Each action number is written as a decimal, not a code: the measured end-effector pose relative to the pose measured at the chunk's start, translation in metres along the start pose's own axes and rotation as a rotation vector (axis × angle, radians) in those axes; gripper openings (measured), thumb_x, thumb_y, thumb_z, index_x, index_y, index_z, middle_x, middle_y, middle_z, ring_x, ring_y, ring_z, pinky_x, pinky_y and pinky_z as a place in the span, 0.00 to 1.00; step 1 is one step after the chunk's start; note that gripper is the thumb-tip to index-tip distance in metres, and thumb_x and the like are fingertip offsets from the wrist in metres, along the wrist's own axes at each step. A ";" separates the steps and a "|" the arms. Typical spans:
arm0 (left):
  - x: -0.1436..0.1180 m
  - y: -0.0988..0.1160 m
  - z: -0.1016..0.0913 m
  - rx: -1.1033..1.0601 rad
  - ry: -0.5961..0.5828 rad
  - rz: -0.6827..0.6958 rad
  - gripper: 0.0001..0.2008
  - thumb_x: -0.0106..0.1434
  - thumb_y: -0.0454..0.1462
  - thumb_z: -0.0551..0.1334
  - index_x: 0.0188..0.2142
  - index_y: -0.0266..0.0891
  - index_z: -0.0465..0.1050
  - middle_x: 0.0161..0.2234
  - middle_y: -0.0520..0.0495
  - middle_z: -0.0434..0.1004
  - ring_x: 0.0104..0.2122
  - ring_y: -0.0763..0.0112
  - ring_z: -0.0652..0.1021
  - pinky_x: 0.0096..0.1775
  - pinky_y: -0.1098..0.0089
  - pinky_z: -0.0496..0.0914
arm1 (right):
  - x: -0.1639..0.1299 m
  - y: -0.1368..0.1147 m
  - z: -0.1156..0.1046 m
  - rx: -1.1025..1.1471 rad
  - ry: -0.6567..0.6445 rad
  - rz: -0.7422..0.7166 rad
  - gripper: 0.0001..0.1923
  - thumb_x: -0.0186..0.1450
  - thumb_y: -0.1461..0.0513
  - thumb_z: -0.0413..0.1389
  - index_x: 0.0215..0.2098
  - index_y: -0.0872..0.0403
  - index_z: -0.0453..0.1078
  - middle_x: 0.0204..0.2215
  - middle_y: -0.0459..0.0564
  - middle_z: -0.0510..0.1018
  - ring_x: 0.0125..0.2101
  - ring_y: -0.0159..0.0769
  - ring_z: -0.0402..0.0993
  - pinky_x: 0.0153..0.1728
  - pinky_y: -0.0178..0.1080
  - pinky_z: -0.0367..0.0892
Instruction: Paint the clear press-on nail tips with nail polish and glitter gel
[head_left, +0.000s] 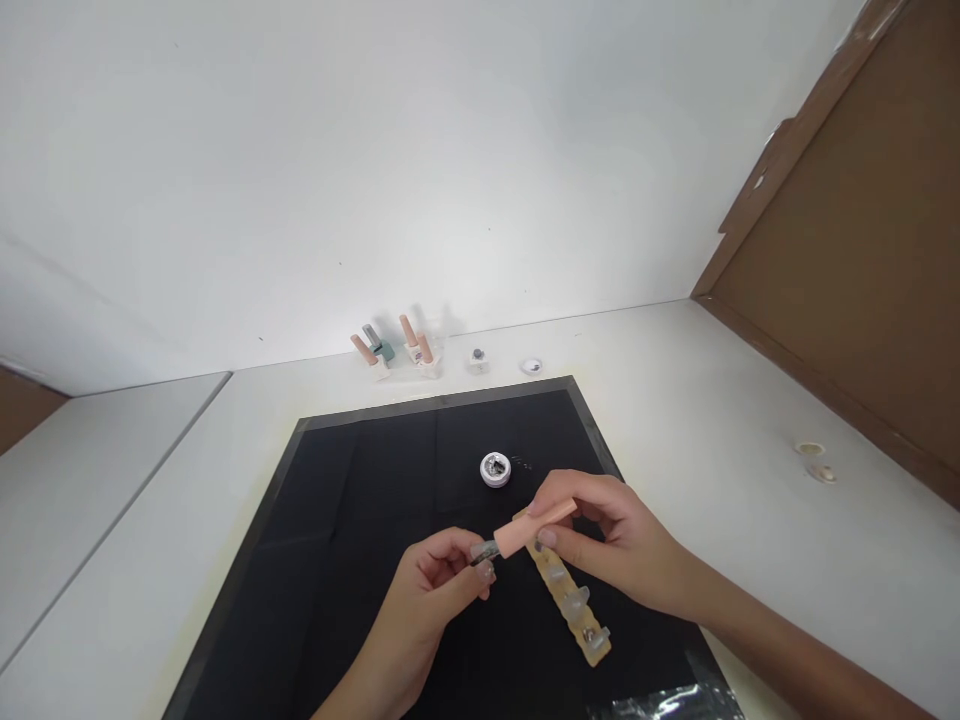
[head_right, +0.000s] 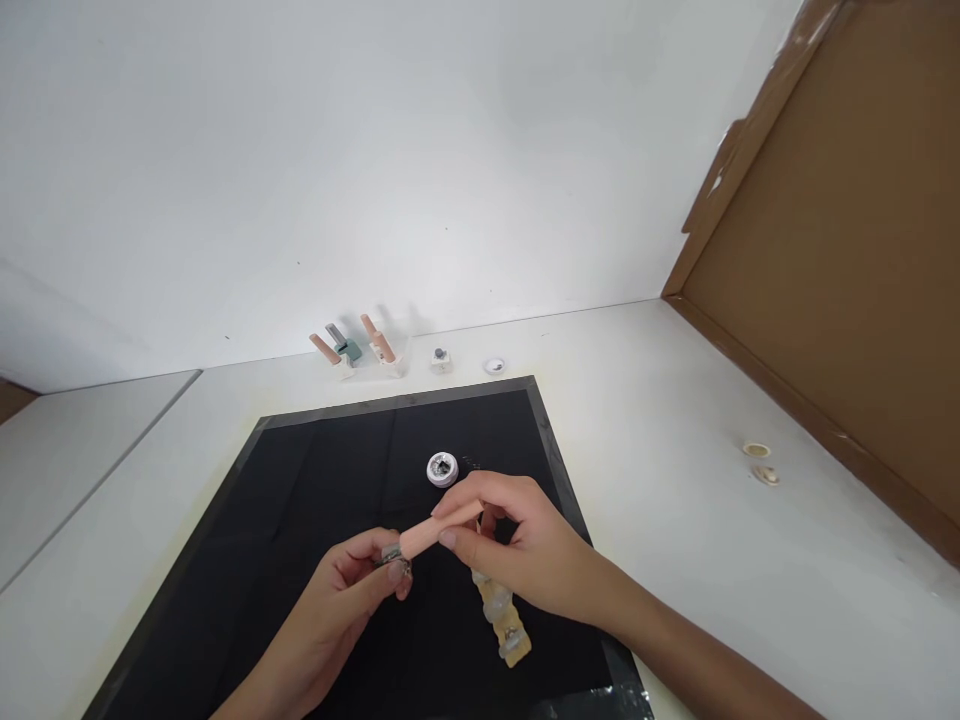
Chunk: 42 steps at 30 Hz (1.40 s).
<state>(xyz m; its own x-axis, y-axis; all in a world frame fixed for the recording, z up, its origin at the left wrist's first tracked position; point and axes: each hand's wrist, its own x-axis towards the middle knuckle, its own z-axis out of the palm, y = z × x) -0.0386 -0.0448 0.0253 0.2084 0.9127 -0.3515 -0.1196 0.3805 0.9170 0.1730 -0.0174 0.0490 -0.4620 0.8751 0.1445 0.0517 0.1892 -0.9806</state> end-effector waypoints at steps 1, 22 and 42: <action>0.000 0.000 0.000 -0.008 -0.001 -0.002 0.09 0.52 0.40 0.71 0.22 0.38 0.76 0.21 0.53 0.70 0.25 0.73 0.68 0.31 0.73 0.61 | 0.000 0.000 0.001 0.003 -0.003 0.007 0.04 0.65 0.63 0.56 0.38 0.51 0.74 0.27 0.44 0.72 0.24 0.29 0.64 0.25 0.33 0.62; -0.003 0.020 0.007 -0.197 0.144 0.010 0.15 0.40 0.45 0.78 0.24 0.38 0.82 0.18 0.53 0.76 0.23 0.76 0.71 0.31 0.75 0.65 | -0.001 -0.002 0.011 0.045 0.019 0.153 0.05 0.62 0.60 0.58 0.31 0.53 0.67 0.24 0.44 0.72 0.23 0.30 0.64 0.26 0.35 0.60; -0.003 0.011 0.002 -0.152 0.082 0.058 0.11 0.49 0.42 0.74 0.21 0.37 0.79 0.20 0.52 0.76 0.26 0.73 0.72 0.34 0.73 0.65 | 0.000 0.001 0.012 0.000 0.015 0.077 0.06 0.60 0.66 0.58 0.28 0.52 0.64 0.27 0.45 0.74 0.28 0.32 0.70 0.27 0.35 0.61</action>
<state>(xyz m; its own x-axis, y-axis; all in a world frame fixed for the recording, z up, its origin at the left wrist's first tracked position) -0.0389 -0.0441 0.0368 0.1174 0.9405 -0.3189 -0.2758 0.3394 0.8993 0.1622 -0.0228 0.0467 -0.4434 0.8935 0.0707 0.0868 0.1213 -0.9888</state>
